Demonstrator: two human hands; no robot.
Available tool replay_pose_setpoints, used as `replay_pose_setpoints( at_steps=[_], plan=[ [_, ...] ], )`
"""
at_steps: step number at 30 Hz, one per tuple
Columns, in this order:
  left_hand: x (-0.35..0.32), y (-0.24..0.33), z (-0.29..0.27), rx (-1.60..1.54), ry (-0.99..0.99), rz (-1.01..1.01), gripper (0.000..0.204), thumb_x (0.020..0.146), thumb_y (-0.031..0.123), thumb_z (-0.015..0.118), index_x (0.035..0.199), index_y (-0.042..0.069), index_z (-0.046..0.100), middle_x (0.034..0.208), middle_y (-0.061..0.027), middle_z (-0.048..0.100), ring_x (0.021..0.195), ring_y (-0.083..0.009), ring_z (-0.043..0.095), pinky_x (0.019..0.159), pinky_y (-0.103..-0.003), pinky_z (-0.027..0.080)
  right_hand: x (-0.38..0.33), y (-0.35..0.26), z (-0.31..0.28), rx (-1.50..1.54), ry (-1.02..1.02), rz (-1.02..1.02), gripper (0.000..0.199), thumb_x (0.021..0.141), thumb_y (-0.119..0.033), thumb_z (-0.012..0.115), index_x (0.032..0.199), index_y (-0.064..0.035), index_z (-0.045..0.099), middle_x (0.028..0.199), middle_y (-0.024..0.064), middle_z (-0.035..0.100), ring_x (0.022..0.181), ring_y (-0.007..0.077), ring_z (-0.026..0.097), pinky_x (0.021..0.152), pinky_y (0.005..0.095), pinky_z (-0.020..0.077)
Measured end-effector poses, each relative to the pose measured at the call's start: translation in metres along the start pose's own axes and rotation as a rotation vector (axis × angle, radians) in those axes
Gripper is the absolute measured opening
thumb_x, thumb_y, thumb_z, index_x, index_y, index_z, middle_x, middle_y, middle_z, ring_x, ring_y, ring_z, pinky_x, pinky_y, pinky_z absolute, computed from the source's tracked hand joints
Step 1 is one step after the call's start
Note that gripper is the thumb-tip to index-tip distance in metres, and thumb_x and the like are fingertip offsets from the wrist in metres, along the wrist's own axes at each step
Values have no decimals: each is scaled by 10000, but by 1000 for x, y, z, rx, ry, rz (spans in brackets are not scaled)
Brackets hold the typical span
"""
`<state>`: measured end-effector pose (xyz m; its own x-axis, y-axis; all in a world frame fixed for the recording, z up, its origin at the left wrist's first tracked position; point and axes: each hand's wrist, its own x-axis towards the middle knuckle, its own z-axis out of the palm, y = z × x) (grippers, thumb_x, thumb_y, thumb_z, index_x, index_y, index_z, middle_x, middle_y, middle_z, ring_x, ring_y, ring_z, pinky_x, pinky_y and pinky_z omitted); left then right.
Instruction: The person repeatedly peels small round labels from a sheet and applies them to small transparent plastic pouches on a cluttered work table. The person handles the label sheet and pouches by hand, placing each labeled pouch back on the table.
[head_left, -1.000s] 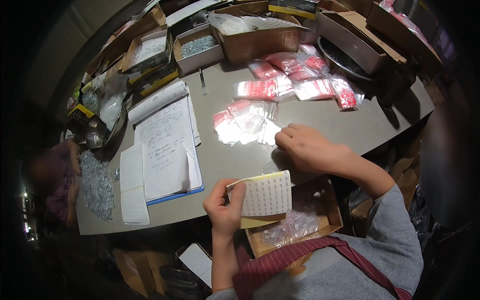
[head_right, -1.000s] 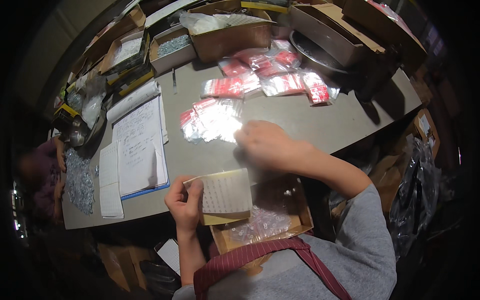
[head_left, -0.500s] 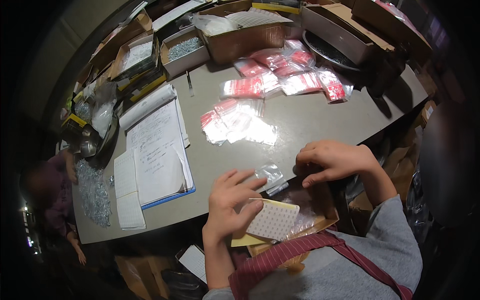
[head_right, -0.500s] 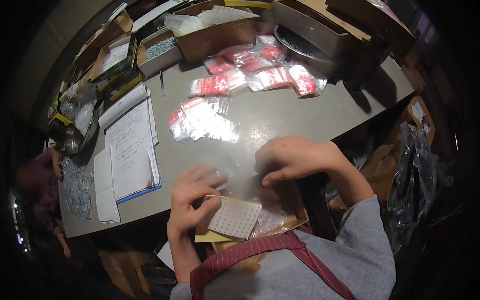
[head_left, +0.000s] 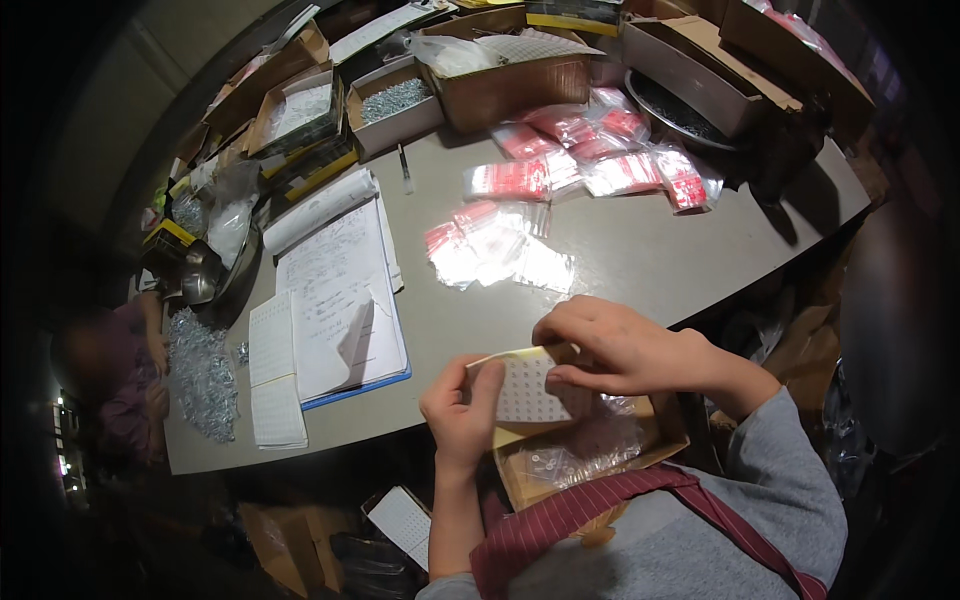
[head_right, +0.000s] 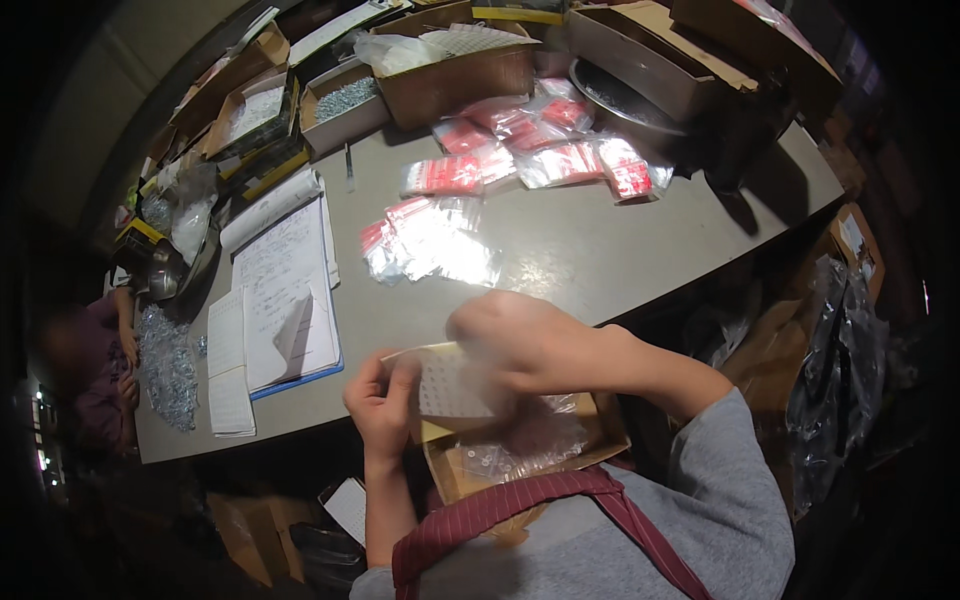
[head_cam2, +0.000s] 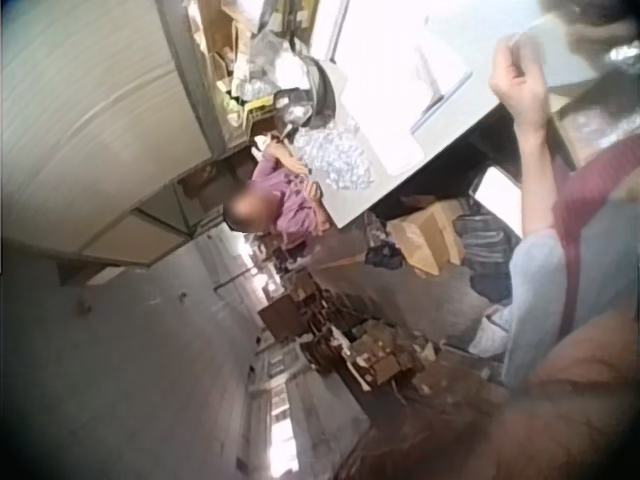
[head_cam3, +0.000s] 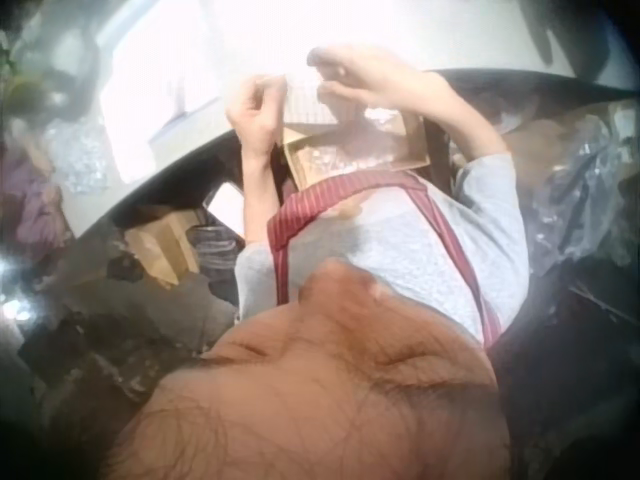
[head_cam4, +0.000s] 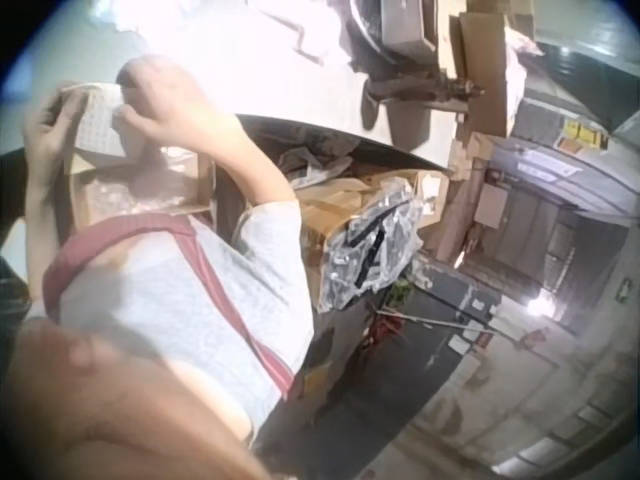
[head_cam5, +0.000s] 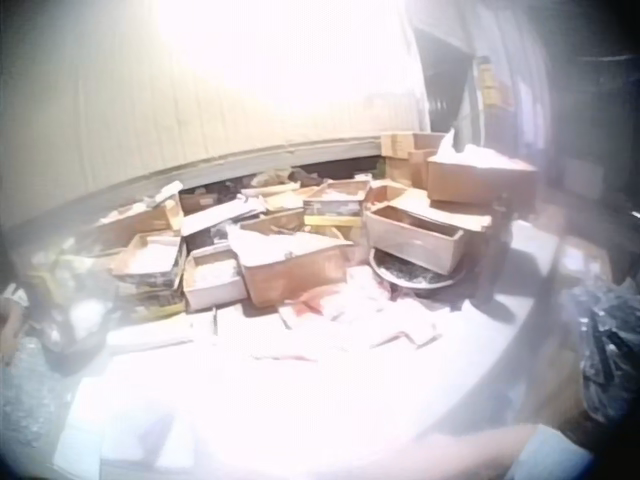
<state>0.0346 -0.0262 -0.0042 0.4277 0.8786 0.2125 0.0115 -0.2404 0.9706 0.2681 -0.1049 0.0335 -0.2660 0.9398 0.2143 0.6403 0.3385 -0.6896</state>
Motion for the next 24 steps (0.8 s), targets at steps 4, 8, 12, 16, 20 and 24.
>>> replay_pose_setpoints(
  at_steps=[4, 8, 12, 16, 20, 24],
  plan=[
    [-1, -10, -1, -73, 140, 31, 110, 960, 64, 684, 983, -44, 687, 768, -6, 668, 701, -41, 564, 643, -203, 457, -5, -1, -11, 154, 101, 142, 338, 858, -117, 650, 1175, -25, 581, 1053, 201, 632, 973, 380, 648, 861, 424, 519],
    [1, -8, 0, -26, 119, 31, 111, 956, 66, 690, 973, -43, 680, 757, -2, 656, 688, -39, 549, 625, -202, 445, -6, -3, -14, 145, 200, 129, 200, 926, -109, 701, 1064, 12, 622, 966, 122, 654, 869, 206, 664, 777, 328, 529],
    [1, -4, -1, 17, 80, 16, 106, 952, 59, 691, 961, -45, 674, 755, -10, 664, 688, -42, 557, 622, -206, 453, -5, 8, -6, 46, 253, 7, 180, 893, -68, 703, 1026, 6, 608, 937, 123, 632, 851, 242, 644, 769, 345, 520],
    [2, -6, -1, 10, 93, 15, 104, 944, 57, 694, 958, -44, 673, 763, -30, 685, 692, -53, 577, 629, -218, 471, -3, 12, -1, -35, 286, -48, 185, 862, -45, 717, 991, -1, 592, 932, 122, 611, 858, 287, 618, 767, 371, 502],
    [2, -7, 0, 48, 88, 38, 139, 985, 107, 677, 986, -31, 664, 788, 8, 663, 693, -32, 543, 633, -192, 432, -3, 14, -1, -136, 299, -104, 215, 842, -41, 736, 991, -8, 584, 984, 127, 603, 898, 312, 597, 784, 383, 489],
    [2, -4, 2, 85, 102, 29, 145, 985, 113, 677, 982, -32, 662, 780, 12, 657, 689, -28, 537, 628, -192, 430, -7, 19, -5, -132, 201, -115, 333, 767, -53, 679, 1083, -15, 581, 1103, 181, 581, 1069, 405, 549, 947, 473, 468]
  ],
)
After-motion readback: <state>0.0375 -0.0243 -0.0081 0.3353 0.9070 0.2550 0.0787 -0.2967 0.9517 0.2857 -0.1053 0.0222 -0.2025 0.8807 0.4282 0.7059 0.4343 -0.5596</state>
